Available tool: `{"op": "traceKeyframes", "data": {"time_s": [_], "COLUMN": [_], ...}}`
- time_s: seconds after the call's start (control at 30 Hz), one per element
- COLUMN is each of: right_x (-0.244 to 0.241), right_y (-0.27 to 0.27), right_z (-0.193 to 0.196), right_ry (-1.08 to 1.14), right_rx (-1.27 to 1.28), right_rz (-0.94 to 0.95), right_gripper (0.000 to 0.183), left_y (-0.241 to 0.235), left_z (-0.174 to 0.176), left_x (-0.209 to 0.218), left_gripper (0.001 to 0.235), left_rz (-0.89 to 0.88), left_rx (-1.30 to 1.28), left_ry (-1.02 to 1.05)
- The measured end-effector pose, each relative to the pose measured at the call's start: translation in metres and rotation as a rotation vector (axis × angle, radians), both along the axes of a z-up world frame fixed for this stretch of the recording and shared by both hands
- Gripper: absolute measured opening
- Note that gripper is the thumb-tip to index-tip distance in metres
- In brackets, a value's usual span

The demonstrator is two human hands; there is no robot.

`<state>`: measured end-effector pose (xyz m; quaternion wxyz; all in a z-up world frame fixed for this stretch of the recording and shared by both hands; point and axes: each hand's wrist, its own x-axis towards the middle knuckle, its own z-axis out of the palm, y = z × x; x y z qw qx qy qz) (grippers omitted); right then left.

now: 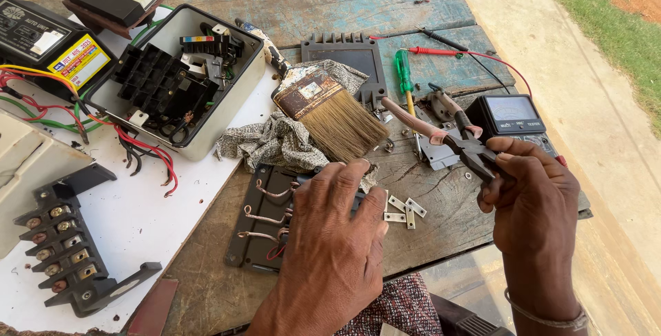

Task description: The person connects electrical wires and installs metal contact plates into an electrical housing using pliers and by hand.

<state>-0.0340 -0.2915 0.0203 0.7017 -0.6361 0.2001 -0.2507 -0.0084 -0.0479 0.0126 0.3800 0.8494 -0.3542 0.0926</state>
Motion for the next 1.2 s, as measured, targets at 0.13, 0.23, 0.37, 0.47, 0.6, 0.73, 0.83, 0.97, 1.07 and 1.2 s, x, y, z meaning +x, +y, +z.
{"op": "traceKeyframes", "data": {"time_s": [0.13,0.23,0.37,0.47,0.6,0.73,0.83,0.97,1.07,1.2], "right_x": [-0.028,-0.057,-0.078,-0.084,-0.080,-0.069,-0.076,-0.099,-0.106,-0.087], "right_y": [-0.018,-0.044,-0.093,-0.112,-0.099,-0.072,-0.058,-0.055,-0.058,-0.058], "right_z": [0.003,-0.001,-0.008,-0.014,-0.014,-0.016,-0.027,-0.048,-0.054,-0.043], "right_ry": [-0.072,-0.067,-0.057,-0.112,-0.019,0.194,0.404,0.697,0.865,1.015], "right_rx": [0.107,0.102,0.183,0.237,-0.060,-0.302,-0.383,-0.439,-0.451,-0.416], "right_rz": [0.040,0.180,0.442,0.526,0.350,0.264,0.337,0.501,0.639,0.810], "right_gripper": [0.028,0.032,0.030,0.034,0.041,0.035,0.032,0.029,0.028,0.029], "left_y": [-0.019,-0.036,-0.056,-0.062,-0.067,-0.077,-0.083,-0.083,-0.067,-0.006], "left_z": [0.011,0.022,0.033,0.030,0.022,0.020,0.017,0.014,0.012,0.001], "left_x": [-0.001,-0.005,-0.008,-0.012,-0.022,-0.039,-0.043,-0.050,-0.054,-0.055], "left_gripper": [0.056,0.060,0.048,0.035,0.039,0.033,0.050,0.063,0.062,0.074], "left_rz": [-0.059,-0.054,-0.111,-0.225,-0.227,-0.073,-0.012,-0.002,-0.056,0.064], "left_rx": [-0.026,-0.054,-0.075,-0.121,-0.355,-0.612,-0.692,-0.673,-0.592,-0.331], "left_ry": [-0.071,-0.296,-0.366,-0.169,0.015,0.203,0.429,0.547,0.502,0.137]}}
